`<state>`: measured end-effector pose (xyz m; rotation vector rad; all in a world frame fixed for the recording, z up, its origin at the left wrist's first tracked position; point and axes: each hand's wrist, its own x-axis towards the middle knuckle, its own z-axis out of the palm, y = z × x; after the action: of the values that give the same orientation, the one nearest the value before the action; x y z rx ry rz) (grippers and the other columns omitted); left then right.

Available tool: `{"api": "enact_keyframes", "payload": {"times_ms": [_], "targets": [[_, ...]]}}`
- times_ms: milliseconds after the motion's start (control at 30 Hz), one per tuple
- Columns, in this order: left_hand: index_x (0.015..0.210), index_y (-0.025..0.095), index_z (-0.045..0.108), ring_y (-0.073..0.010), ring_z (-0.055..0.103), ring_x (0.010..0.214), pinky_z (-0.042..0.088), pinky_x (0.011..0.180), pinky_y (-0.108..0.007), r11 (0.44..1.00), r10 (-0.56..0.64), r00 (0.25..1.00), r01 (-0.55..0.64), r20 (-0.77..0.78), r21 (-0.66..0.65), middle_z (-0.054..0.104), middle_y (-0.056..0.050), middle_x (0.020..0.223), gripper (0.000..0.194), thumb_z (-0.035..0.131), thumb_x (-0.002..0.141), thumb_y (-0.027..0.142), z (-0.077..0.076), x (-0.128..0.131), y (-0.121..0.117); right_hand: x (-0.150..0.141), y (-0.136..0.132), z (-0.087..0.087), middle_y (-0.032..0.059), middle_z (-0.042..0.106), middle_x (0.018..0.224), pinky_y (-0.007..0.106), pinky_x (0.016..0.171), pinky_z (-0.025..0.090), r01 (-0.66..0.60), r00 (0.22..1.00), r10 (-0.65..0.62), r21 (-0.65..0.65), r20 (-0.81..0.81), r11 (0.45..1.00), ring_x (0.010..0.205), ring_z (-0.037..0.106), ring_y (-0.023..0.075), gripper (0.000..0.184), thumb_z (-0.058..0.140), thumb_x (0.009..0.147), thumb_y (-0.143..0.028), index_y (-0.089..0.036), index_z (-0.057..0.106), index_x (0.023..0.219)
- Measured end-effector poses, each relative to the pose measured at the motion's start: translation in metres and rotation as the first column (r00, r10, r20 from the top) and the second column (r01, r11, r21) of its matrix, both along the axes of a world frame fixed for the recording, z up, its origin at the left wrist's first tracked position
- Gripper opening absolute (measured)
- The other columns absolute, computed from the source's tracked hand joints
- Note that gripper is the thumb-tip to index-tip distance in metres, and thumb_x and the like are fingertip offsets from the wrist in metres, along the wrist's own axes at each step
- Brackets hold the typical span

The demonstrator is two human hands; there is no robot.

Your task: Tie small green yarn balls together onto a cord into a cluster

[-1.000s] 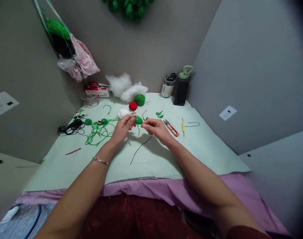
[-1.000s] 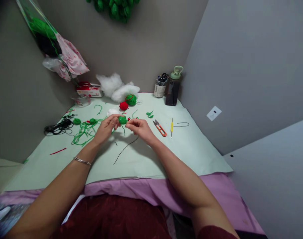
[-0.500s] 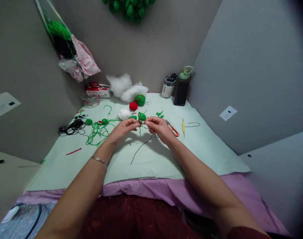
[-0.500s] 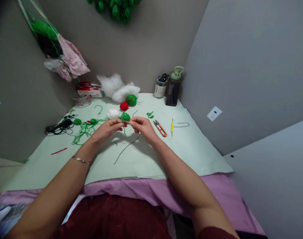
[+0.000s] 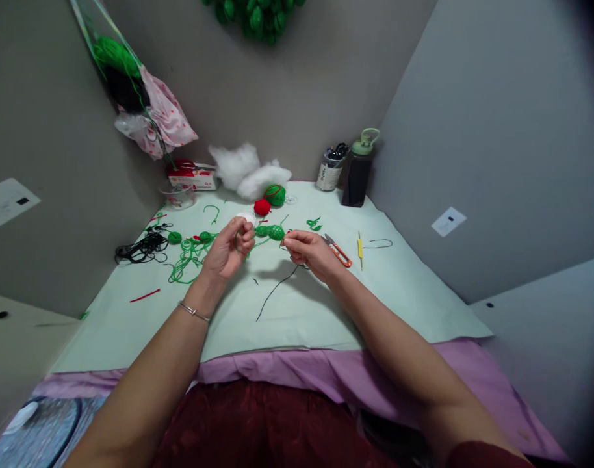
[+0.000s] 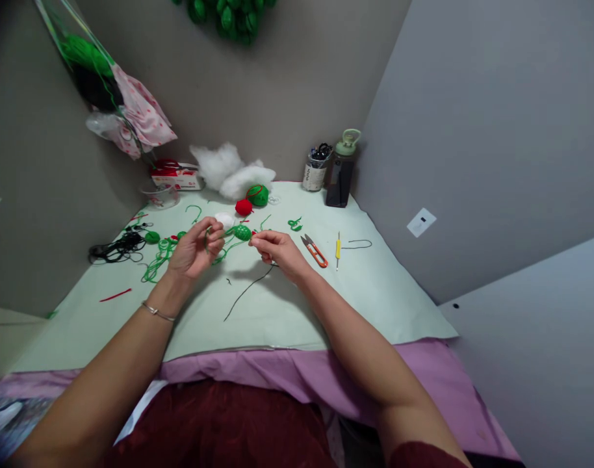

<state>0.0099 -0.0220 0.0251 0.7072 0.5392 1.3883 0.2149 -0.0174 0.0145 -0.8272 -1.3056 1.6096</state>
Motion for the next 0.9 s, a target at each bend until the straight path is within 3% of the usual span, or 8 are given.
{"api": "enact_keyframes", "payload": {"times_ms": [133, 233, 433, 600, 900], "targets": [[0.105, 0.020, 0.070, -0.0057, 0.053, 0.068, 0.044, 0.060, -0.018, 0.988, 0.018, 0.943, 0.035, -0.333, 0.153, 0.067, -0.001, 0.100, 0.036, 0.085, 0.073, 0.025, -0.006, 0.007, -0.003, 0.001, 0.003, -0.003, -0.0052, 0.046, 0.065, 0.023, 0.051, 0.024, 0.006, 1.000, -0.006, 0.002, 0.004, 1.000, 0.054, 0.033, 0.0054, 0.033, 0.086, 0.069, -0.043, -0.016, 0.072, 0.080], [0.116, 0.023, 0.071, -0.0121, 0.059, 0.084, 0.047, 0.076, -0.024, 0.975, -0.015, 0.880, 0.117, -0.474, 0.188, 0.069, -0.003, 0.102, 0.045, 0.084, 0.073, 0.026, -0.011, 0.012, -0.004, 0.003, 0.003, -0.005, -0.0037, 0.051, 0.069, 0.023, 0.052, 0.028, 0.000, 1.000, 0.000, 0.024, 0.021, 1.000, 0.056, 0.037, 0.0059, 0.032, 0.085, 0.069, -0.043, -0.016, 0.073, 0.081], [0.100, 0.020, 0.068, -0.0170, 0.065, 0.091, 0.047, 0.088, -0.032, 0.983, 0.024, 0.894, 0.061, -0.448, 0.175, 0.072, -0.003, 0.097, 0.033, 0.084, 0.074, 0.033, -0.016, 0.013, -0.001, 0.003, 0.001, -0.003, -0.0017, 0.059, 0.072, 0.025, 0.059, 0.038, -0.016, 0.996, 0.008, 0.091, 0.091, 0.996, 0.061, 0.047, 0.0087, 0.034, 0.084, 0.069, -0.040, -0.015, 0.076, 0.091], [0.107, 0.021, 0.068, -0.0173, 0.067, 0.089, 0.047, 0.091, -0.034, 0.977, 0.043, 0.897, 0.055, -0.439, 0.208, 0.073, -0.002, 0.093, 0.039, 0.085, 0.074, 0.034, -0.018, 0.013, 0.000, 0.003, 0.001, -0.003, -0.0025, 0.058, 0.068, 0.026, 0.059, 0.037, -0.019, 0.996, 0.010, 0.099, 0.092, 0.995, 0.059, 0.047, 0.0090, 0.032, 0.081, 0.070, -0.036, -0.015, 0.077, 0.094], [0.098, 0.021, 0.073, -0.0168, 0.066, 0.090, 0.049, 0.091, -0.034, 0.974, 0.072, 0.910, 0.024, -0.409, 0.226, 0.072, -0.003, 0.097, 0.029, 0.085, 0.075, 0.034, -0.017, 0.014, -0.001, 0.007, 0.002, -0.004, -0.0011, 0.059, 0.075, 0.027, 0.059, 0.037, -0.091, 0.992, 0.076, 0.151, 0.102, 0.984, 0.061, 0.046, 0.0084, 0.032, 0.077, 0.073, -0.031, -0.016, 0.078, 0.101]]}}
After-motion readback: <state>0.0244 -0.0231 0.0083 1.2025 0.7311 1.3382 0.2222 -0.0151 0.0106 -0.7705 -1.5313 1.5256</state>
